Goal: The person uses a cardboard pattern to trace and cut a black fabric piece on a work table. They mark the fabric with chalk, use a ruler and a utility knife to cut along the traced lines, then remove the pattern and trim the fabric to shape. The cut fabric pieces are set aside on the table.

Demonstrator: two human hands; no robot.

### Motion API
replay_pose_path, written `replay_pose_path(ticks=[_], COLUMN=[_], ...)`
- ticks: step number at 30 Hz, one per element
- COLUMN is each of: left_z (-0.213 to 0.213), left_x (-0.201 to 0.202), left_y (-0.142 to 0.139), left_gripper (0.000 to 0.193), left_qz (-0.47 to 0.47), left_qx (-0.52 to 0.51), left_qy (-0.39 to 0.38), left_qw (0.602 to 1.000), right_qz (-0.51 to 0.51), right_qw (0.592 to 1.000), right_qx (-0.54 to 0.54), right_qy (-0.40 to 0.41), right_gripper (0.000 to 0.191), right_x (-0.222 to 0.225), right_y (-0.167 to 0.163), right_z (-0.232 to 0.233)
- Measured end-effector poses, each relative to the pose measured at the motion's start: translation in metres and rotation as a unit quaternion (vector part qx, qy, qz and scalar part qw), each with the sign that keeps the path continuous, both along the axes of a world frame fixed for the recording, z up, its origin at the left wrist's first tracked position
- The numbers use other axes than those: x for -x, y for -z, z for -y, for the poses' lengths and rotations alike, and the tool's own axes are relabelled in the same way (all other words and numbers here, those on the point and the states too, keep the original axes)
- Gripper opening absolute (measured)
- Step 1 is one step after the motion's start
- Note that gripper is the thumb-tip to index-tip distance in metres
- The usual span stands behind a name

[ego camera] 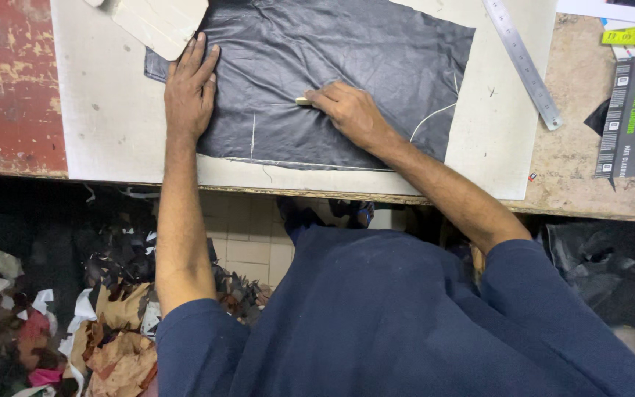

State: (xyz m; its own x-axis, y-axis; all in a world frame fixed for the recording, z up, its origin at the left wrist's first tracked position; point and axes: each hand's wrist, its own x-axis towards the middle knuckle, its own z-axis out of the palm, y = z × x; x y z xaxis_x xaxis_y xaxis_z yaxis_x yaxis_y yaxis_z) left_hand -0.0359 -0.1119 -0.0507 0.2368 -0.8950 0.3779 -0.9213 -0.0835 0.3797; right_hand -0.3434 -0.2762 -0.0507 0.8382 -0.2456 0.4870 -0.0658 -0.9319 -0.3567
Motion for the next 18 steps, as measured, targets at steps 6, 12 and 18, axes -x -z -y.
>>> replay_pose_path(ticks=[6, 12, 18], left_z=[0.002, 0.005, 0.006], left_x=[0.004, 0.009, 0.01], left_y=[0.0, 0.001, 0.002], left_gripper=[0.046, 0.047, 0.047], left_qz=[-0.001, 0.0, 0.009], left_qx=[-0.011, -0.02, -0.019], left_qy=[0.009, -0.002, 0.003], left_qw=[1.0, 1.0, 1.0], right_qz=[-0.007, -0.009, -0.026], right_qw=[0.999, 0.999, 0.995], right_qx=[0.031, 0.052, 0.085], right_qy=[0.015, 0.013, 0.037], right_gripper=[0.025, 0.021, 0.018], right_x=[0.034, 0.065, 0.101], right_y=[0.0, 0.007, 0.012], right_z=[0.019, 0.042, 0.07])
